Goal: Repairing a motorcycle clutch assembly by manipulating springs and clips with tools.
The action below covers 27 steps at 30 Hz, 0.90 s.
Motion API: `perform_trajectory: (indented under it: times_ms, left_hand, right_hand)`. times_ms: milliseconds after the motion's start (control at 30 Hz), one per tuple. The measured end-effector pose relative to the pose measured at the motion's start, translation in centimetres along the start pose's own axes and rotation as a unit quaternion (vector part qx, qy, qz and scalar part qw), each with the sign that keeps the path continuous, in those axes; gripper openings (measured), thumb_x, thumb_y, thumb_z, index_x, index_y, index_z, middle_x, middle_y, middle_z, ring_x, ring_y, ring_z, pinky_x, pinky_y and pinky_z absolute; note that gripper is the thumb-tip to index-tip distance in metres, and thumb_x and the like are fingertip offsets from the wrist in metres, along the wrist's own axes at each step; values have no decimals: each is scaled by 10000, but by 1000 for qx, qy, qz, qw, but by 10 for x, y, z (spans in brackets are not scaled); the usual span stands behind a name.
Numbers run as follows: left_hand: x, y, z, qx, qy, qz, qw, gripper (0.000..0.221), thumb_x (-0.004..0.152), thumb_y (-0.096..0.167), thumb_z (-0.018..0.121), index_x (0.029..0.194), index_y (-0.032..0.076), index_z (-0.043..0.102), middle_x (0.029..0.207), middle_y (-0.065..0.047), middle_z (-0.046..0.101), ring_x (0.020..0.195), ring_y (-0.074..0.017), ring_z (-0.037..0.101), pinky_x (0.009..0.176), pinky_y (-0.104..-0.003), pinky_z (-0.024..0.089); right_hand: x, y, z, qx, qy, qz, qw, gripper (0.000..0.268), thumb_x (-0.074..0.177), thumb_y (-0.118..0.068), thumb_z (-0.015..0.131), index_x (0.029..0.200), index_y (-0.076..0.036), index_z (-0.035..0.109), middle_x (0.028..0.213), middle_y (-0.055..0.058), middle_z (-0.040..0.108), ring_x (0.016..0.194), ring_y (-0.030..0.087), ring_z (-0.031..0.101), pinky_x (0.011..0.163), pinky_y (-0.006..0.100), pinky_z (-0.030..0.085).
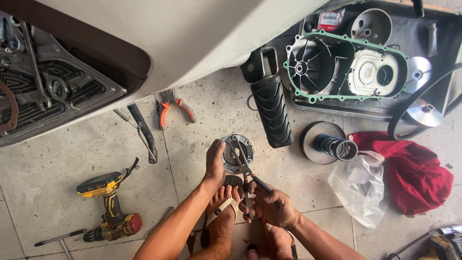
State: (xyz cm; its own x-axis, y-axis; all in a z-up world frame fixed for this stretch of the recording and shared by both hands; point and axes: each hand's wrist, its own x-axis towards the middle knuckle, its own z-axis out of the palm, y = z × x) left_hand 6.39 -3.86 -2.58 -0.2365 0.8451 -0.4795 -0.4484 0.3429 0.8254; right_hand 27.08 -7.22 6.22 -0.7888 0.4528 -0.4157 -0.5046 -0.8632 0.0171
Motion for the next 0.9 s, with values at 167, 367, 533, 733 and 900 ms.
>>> perform_trajectory:
  times_ms: [167, 367, 533, 733, 900]
  left_hand:
    - [2, 7, 0, 14, -5, 0, 1000, 301, 992, 324, 581, 816, 83, 541, 798, 1, 516, 771, -109, 426, 745, -294, 383]
    - [3, 4, -3, 62, -4, 1, 998, 332, 1018, 323, 551, 800, 74, 529, 768, 6, 474, 743, -113, 395, 704, -295, 349]
    - [1, 11, -1, 48, -16, -15, 999, 322, 1036, 304, 524, 847, 48, 576, 802, -26, 547, 762, -121, 456, 717, -295, 400]
    - [1, 14, -1, 91, -29, -22, 995, 341, 1026, 341, 512, 856, 52, 574, 813, -27, 548, 774, -129, 450, 729, -302, 390]
    - [2, 15, 0, 123, -20, -43, 991, 366, 1002, 383, 544, 871, 44, 587, 801, -39, 543, 766, -138, 450, 711, -308, 392]
  right_hand:
    - [-2, -2, -6, 10, 14, -6, 1000, 373, 770, -141, 581, 1115, -30, 493, 1097, 223, 549, 900, 371, 614, 667, 446, 553]
    - [0, 3, 3, 25, -6, -12, 1000, 368, 802, -161, 573, 1143, -36, 518, 1260, 213, 506, 977, 364, 591, 757, 469, 550]
    - [-2, -8, 18, 43, -11, 4, 999, 336, 835, -216, 539, 1131, -63, 504, 1237, 191, 472, 953, 328, 567, 733, 444, 511]
    - [-5, -3, 6, 49, -14, -7, 999, 261, 841, -251, 541, 1046, -93, 507, 1179, 160, 475, 867, 283, 526, 667, 411, 473]
    - [-6, 4, 5, 53, 6, -27, 998, 234, 824, -217, 551, 1026, -99, 539, 1180, 154, 481, 835, 280, 526, 629, 401, 479]
